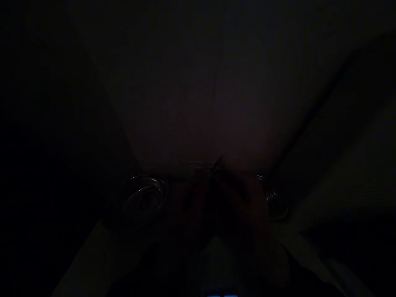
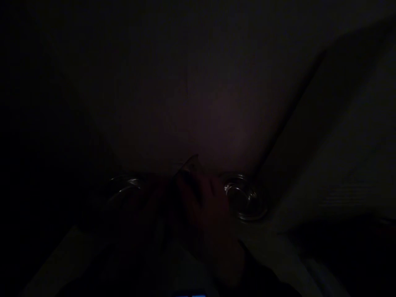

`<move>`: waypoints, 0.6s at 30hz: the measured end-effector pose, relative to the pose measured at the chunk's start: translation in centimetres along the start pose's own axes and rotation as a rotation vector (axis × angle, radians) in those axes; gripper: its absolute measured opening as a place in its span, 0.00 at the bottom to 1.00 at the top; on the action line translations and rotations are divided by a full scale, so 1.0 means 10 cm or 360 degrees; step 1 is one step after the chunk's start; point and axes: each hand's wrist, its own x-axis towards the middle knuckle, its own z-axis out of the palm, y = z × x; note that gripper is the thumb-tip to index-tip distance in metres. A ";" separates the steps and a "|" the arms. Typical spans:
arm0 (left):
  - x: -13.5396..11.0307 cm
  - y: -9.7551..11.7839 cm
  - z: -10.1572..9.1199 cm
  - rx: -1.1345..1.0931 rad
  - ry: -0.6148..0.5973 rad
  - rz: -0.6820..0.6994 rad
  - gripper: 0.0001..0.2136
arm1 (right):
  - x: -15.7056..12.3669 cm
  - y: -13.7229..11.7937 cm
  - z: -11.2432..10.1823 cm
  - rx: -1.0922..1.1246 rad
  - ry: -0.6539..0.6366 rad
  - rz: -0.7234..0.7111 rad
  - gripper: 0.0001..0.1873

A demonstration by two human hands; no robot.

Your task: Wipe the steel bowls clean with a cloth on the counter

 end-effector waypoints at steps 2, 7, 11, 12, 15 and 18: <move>0.03 0.00 -0.02 0.0003 0.0034 -0.0033 0.11 | -0.02 -0.04 0.02 -0.0033 -0.0043 -0.0112 0.22; 0.00 0.02 0.00 0.0051 0.0074 -0.0153 0.11 | 0.04 0.11 -0.03 0.0106 -0.0034 0.0099 0.17; 0.00 0.06 0.02 0.0036 0.0077 -0.0107 0.10 | 0.05 0.14 -0.03 0.0066 -0.0030 0.0111 0.17; 0.01 0.06 0.01 0.0039 0.0068 -0.0082 0.10 | 0.03 0.10 -0.02 0.0045 -0.0035 0.0014 0.18; 0.05 0.04 -0.03 0.0060 0.0069 -0.0028 0.10 | -0.02 0.00 0.01 0.0006 -0.0058 -0.0230 0.19; 0.04 -0.01 -0.04 0.0090 0.0184 0.0028 0.09 | -0.01 0.03 -0.01 0.0017 -0.0033 -0.0177 0.18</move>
